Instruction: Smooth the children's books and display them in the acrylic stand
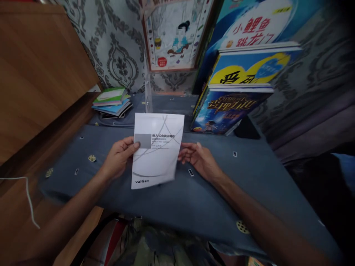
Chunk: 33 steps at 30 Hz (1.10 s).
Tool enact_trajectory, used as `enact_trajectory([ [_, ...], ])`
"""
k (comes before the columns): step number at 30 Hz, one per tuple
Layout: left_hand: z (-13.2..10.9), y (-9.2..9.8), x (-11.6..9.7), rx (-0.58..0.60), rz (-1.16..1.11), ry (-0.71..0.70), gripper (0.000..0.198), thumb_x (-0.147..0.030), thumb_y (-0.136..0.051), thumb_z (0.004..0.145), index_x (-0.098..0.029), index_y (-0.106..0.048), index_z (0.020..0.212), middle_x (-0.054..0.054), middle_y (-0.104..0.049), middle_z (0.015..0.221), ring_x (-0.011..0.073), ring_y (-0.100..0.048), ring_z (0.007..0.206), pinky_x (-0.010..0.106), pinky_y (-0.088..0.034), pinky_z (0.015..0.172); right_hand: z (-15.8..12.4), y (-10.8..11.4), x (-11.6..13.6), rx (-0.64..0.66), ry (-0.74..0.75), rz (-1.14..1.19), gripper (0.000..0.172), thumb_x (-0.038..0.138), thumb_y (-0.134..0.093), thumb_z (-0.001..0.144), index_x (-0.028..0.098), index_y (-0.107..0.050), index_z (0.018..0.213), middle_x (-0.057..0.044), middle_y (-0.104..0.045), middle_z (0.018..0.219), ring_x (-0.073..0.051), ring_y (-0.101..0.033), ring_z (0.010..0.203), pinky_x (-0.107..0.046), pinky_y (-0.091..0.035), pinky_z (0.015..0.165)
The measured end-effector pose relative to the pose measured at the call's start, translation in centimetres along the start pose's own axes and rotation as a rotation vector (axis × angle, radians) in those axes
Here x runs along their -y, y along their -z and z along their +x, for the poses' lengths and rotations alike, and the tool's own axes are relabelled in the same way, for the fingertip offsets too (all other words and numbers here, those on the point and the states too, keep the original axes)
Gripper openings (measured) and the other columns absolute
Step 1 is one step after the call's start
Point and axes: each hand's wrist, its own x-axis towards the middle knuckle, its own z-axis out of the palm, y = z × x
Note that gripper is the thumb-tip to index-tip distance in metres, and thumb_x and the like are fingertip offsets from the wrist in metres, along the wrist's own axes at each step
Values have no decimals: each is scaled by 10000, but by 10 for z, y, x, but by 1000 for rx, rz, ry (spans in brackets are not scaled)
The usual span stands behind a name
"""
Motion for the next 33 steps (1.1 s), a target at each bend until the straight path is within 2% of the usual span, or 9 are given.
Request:
enact_trajectory([
  [4, 8, 0, 30, 14, -103, 180, 481, -508, -788, 710, -141, -671, 999, 50, -711, 768, 156, -639, 618, 258, -518, 568, 1, 1, 0, -50, -17, -61, 503, 658, -702, 757, 201, -712, 968, -30, -692, 678, -166, -610, 537, -285, -459, 480],
  [7, 12, 6, 50, 73, 68, 223, 465, -536, -755, 730, -146, -632, 953, 30, -676, 708, 160, -638, 599, 246, -503, 521, 4, 5, -8, -45, -14, -282, 449, 602, -749, 721, 200, -712, 917, 11, -639, 564, -154, -565, 470, -279, -429, 457],
  [9, 14, 12, 57, 97, 309, 160, 404, -520, -692, 790, -164, -604, 959, -14, -617, 606, 154, -601, 524, 242, -473, 482, 5, 7, -13, -68, 26, -501, 383, 543, -730, 753, 205, -718, 934, 20, -637, 555, -157, -570, 467, -287, -437, 475],
  [12, 13, 21, 59, 8, 788, -32, 278, -406, -589, 885, -183, -596, 1051, -33, -591, 591, 168, -583, 533, 275, -481, 542, 1, 9, -18, -119, 140, -823, 284, 412, -635, 855, 229, -722, 1053, 6, -678, 628, -172, -608, 523, -300, -461, 518],
  [14, 12, 24, 57, -70, 1058, -154, 243, -332, -559, 906, -189, -603, 1097, 12, -659, 740, 204, -639, 683, 319, -514, 647, -3, 7, -19, -126, 211, -1001, 272, 336, -586, 890, 237, -714, 1110, -11, -701, 690, -188, -631, 571, -313, -481, 546],
  [17, 10, 25, 59, -60, 1260, -297, 241, -297, -513, 942, -191, -608, 1136, 85, -699, 1036, 256, -660, 967, 388, -543, 805, -8, 3, -19, -100, 278, -1191, 263, 286, -570, 909, 227, -711, 1123, -54, -725, 851, -211, -668, 669, -336, -516, 597],
  [20, 12, 26, 66, 12, 1314, -389, 299, -285, -470, 975, -178, -584, 1230, 121, -660, 1261, 279, -596, 1200, 455, -522, 961, -9, 0, -19, -42, 338, -1283, 278, 291, -589, 919, 214, -694, 1165, -102, -713, 1058, -255, -689, 862, -376, -550, 687],
  [23, 16, 29, 73, 63, 1333, -403, 332, -286, -462, 985, -161, -573, 1272, 132, -617, 1369, 293, -509, 1347, 498, -471, 1060, -7, 0, -21, 47, 406, -1344, 271, 305, -628, 912, 196, -700, 1149, -130, -704, 1161, -313, -641, 1043, -459, -543, 802],
  [33, 32, 27, 68, 149, 1369, -385, 358, -295, -493, 973, -139, -591, 1280, 149, -587, 1425, 298, -494, 1378, 516, -438, 1115, -5, 4, -26, 86, 457, -1355, 243, 291, -634, 923, 192, -722, 1126, -146, -708, 1210, -318, -611, 1129, -509, -502, 903],
])
